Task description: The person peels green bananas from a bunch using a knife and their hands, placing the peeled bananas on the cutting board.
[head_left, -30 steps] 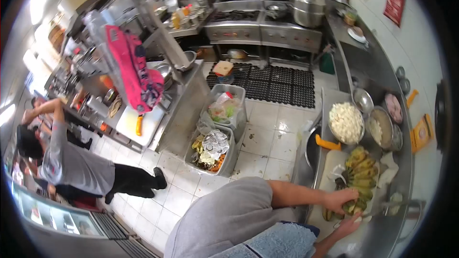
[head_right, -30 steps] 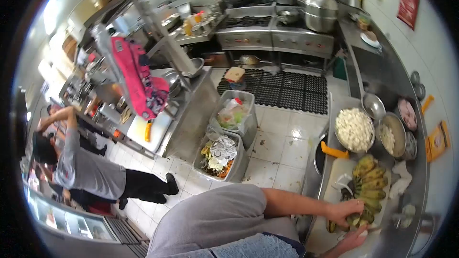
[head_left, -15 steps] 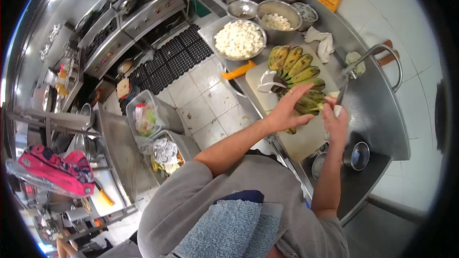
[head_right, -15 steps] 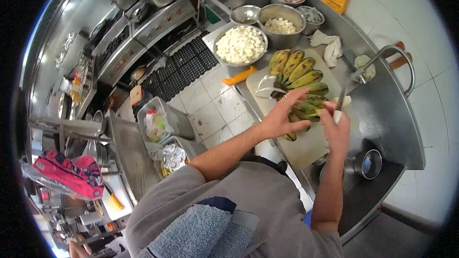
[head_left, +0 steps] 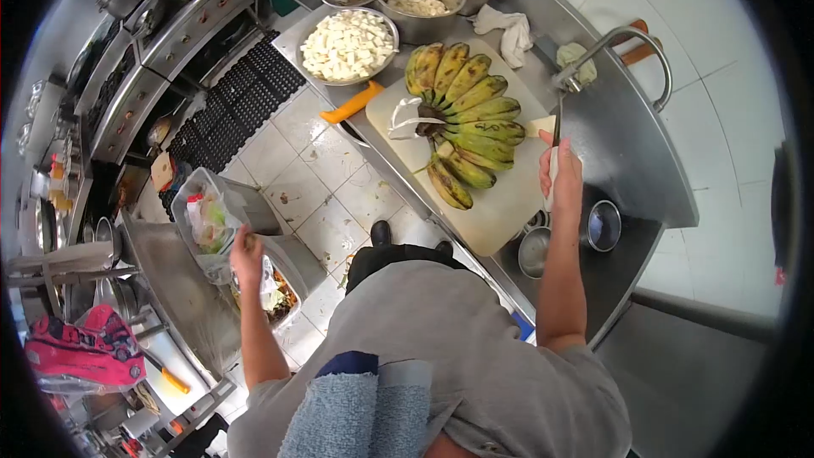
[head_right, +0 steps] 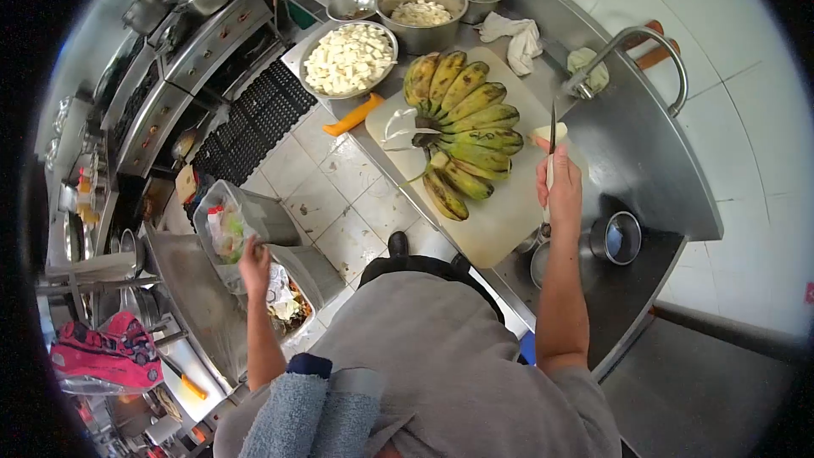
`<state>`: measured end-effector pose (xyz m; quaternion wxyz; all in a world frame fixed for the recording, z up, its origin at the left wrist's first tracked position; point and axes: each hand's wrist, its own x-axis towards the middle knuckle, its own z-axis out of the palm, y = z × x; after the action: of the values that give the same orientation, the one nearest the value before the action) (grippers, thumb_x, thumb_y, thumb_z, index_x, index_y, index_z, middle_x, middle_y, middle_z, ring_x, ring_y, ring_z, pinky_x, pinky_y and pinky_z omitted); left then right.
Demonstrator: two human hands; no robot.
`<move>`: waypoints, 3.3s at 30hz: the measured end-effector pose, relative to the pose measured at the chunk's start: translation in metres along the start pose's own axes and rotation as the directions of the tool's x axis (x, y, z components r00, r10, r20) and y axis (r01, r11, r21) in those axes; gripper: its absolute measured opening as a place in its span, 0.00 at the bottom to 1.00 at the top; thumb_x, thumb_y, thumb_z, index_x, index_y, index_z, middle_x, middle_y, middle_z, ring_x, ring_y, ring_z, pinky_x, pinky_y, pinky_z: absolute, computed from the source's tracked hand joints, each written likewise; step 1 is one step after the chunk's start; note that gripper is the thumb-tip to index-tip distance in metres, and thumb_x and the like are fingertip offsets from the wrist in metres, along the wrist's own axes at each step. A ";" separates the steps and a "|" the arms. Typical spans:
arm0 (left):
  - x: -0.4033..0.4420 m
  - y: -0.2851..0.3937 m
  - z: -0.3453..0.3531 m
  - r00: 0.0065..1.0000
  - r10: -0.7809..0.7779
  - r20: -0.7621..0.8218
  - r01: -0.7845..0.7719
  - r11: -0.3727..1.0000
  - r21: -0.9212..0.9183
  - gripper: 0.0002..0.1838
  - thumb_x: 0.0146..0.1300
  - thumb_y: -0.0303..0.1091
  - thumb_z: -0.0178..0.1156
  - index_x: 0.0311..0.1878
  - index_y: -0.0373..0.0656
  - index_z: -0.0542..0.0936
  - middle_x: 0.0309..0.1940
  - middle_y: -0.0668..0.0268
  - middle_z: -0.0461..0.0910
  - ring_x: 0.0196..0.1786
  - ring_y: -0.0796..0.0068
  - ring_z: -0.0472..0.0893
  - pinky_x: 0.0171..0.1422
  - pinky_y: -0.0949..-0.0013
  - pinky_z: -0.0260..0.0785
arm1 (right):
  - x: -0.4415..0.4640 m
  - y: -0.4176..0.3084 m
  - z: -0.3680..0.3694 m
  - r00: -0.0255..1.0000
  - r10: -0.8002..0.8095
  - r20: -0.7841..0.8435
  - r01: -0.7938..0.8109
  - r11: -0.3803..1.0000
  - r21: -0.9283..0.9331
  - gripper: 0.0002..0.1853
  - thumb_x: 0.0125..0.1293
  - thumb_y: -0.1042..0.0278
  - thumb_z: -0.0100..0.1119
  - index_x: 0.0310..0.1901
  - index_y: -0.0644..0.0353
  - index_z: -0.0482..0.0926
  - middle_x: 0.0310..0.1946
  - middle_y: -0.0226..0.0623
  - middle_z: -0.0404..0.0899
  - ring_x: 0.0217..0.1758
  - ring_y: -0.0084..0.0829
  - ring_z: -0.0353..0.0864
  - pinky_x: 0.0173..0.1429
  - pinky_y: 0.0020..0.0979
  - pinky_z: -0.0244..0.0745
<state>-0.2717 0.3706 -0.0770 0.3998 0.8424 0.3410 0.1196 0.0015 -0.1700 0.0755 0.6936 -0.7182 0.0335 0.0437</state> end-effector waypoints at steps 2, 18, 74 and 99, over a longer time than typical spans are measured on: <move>-0.014 -0.050 -0.020 0.993 0.111 -0.048 -0.078 0.892 0.446 0.38 0.55 0.34 0.72 0.70 0.42 0.70 0.52 0.47 0.81 0.59 0.48 0.79 0.65 0.56 0.70 | -0.002 0.014 -0.008 0.999 0.034 -0.004 -0.034 0.997 -0.068 0.30 0.81 0.48 0.41 0.62 0.72 0.73 0.18 0.22 0.63 0.14 0.15 0.59 0.18 0.21 0.57; -0.023 0.298 0.219 0.066 0.881 0.469 -0.978 0.150 -0.145 0.29 0.48 0.36 0.71 0.57 0.49 0.78 0.54 0.66 0.76 0.60 0.61 0.72 0.65 0.53 0.63 | -0.071 0.066 -0.011 0.995 0.102 -0.019 -0.102 0.994 -0.035 0.24 0.81 0.56 0.43 0.65 0.68 0.72 0.18 0.21 0.64 0.15 0.13 0.58 0.19 0.20 0.55; -0.036 0.317 0.248 0.410 0.896 0.172 -0.752 0.438 -0.492 0.29 0.42 0.28 0.73 0.50 0.43 0.72 0.45 0.56 0.75 0.51 0.51 0.74 0.58 0.55 0.66 | -0.044 0.037 0.056 0.903 -0.389 0.182 0.425 0.872 -0.245 0.16 0.60 0.68 0.69 0.47 0.67 0.81 0.36 0.41 0.79 0.38 0.34 0.77 0.46 0.32 0.73; -0.034 0.263 0.222 0.529 0.842 0.102 -0.594 0.454 -0.664 0.25 0.46 0.20 0.72 0.45 0.42 0.68 0.58 0.53 0.72 0.69 0.45 0.72 0.71 0.50 0.66 | 0.004 0.029 0.056 0.927 -0.338 -0.159 0.227 0.848 -0.479 0.19 0.65 0.57 0.66 0.41 0.70 0.82 0.33 0.55 0.83 0.35 0.53 0.84 0.39 0.43 0.76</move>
<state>-0.0658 0.0986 -0.0208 0.5947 0.7534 -0.2056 0.1909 0.0018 -0.1147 0.0446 0.4970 -0.8565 -0.0017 -0.1393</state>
